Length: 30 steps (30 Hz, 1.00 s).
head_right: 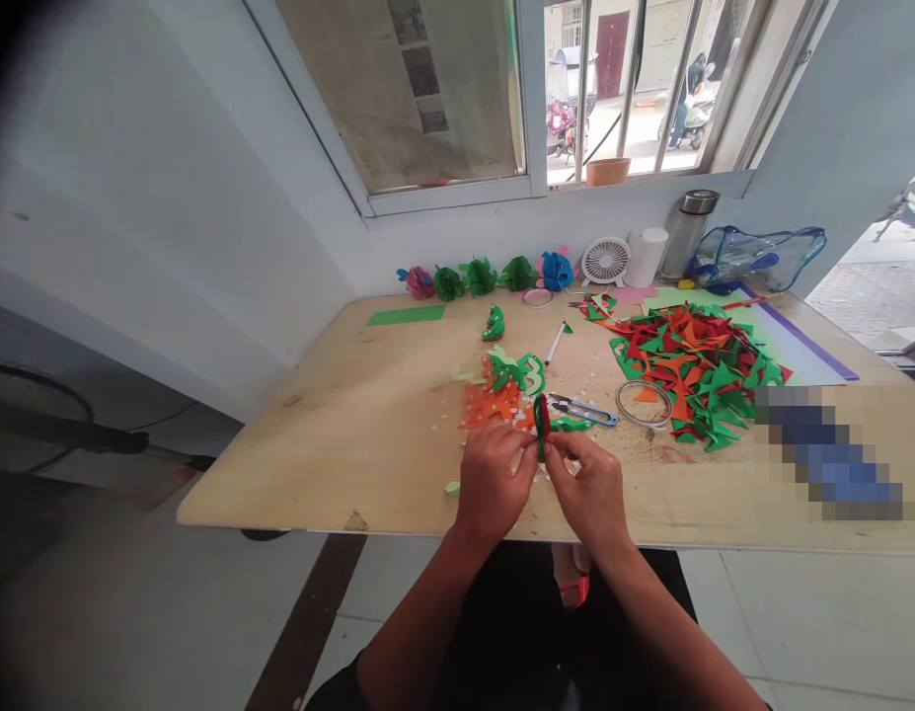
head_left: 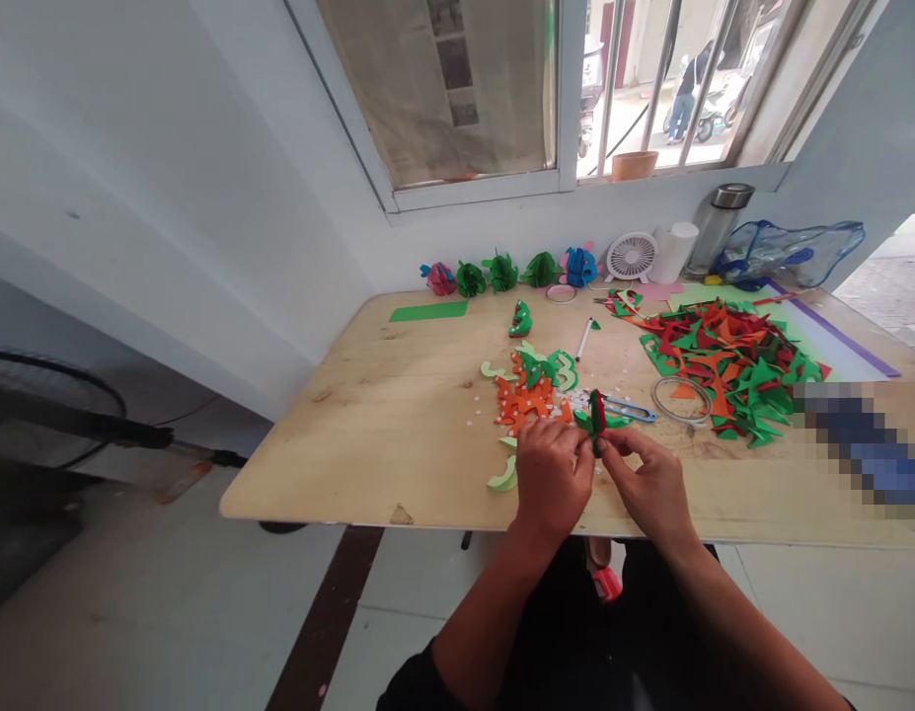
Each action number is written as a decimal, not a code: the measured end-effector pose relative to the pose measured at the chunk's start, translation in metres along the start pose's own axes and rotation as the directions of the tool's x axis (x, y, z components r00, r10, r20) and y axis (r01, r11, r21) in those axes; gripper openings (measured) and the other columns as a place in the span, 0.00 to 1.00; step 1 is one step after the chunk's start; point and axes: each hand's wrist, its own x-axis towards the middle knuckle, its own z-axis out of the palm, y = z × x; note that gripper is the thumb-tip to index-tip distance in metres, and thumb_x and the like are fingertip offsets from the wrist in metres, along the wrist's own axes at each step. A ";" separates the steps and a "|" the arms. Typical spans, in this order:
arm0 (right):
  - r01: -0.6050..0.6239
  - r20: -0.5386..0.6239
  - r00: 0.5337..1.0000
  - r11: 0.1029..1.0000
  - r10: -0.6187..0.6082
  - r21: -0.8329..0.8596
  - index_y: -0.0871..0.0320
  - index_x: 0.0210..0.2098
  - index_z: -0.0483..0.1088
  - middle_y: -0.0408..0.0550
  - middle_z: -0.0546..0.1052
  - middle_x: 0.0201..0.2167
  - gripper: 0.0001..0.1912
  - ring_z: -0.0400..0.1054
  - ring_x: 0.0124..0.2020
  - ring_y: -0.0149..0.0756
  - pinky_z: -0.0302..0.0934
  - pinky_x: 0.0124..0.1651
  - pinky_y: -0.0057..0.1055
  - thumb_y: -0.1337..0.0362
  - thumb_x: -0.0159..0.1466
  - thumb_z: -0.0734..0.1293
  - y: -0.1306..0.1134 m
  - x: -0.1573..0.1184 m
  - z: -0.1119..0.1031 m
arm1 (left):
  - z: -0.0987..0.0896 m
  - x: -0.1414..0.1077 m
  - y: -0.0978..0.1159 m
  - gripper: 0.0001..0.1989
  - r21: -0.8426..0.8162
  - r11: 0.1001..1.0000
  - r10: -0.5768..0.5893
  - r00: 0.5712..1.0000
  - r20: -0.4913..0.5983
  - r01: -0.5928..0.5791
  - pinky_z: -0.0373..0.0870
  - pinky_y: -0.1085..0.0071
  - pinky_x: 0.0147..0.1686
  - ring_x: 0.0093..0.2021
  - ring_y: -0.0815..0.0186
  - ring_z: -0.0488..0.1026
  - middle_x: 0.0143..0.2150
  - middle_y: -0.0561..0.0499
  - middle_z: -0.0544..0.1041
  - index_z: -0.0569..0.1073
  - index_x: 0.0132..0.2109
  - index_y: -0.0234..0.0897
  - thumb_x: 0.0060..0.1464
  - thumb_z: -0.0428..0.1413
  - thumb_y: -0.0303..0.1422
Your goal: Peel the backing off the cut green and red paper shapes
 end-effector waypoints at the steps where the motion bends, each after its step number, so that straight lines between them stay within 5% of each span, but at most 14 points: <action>1: 0.002 -0.002 1.000 1.000 -0.002 -0.002 0.56 0.30 0.74 0.46 0.78 0.24 0.09 0.70 0.27 0.37 0.64 0.33 0.31 0.60 0.59 0.64 0.000 0.000 0.000 | 0.000 0.000 0.000 0.05 -0.009 1.000 -0.007 1.000 0.001 0.007 0.65 0.65 0.38 0.34 0.63 0.71 0.28 0.50 0.76 0.74 0.29 0.37 0.51 0.55 0.25; 13: -0.061 -0.008 0.998 0.998 0.061 0.015 0.57 0.30 0.75 0.45 0.78 0.24 0.10 0.69 0.26 0.36 0.63 0.31 0.30 0.60 0.59 0.64 0.001 0.002 -0.002 | 0.003 0.001 -0.005 0.07 -0.344 0.906 -0.242 0.969 0.060 0.247 0.69 0.66 0.39 0.35 0.63 0.74 0.30 0.49 0.79 0.77 0.30 0.36 0.51 0.54 0.24; 30: -0.073 0.008 0.997 0.996 0.073 0.059 0.57 0.31 0.76 0.45 0.79 0.25 0.10 0.69 0.26 0.36 0.63 0.32 0.31 0.59 0.58 0.65 0.000 0.002 -0.002 | -0.001 0.001 -0.001 0.05 -0.182 0.971 -0.150 0.987 0.051 0.157 0.67 0.64 0.40 0.35 0.63 0.73 0.31 0.49 0.78 0.76 0.31 0.37 0.52 0.56 0.25</action>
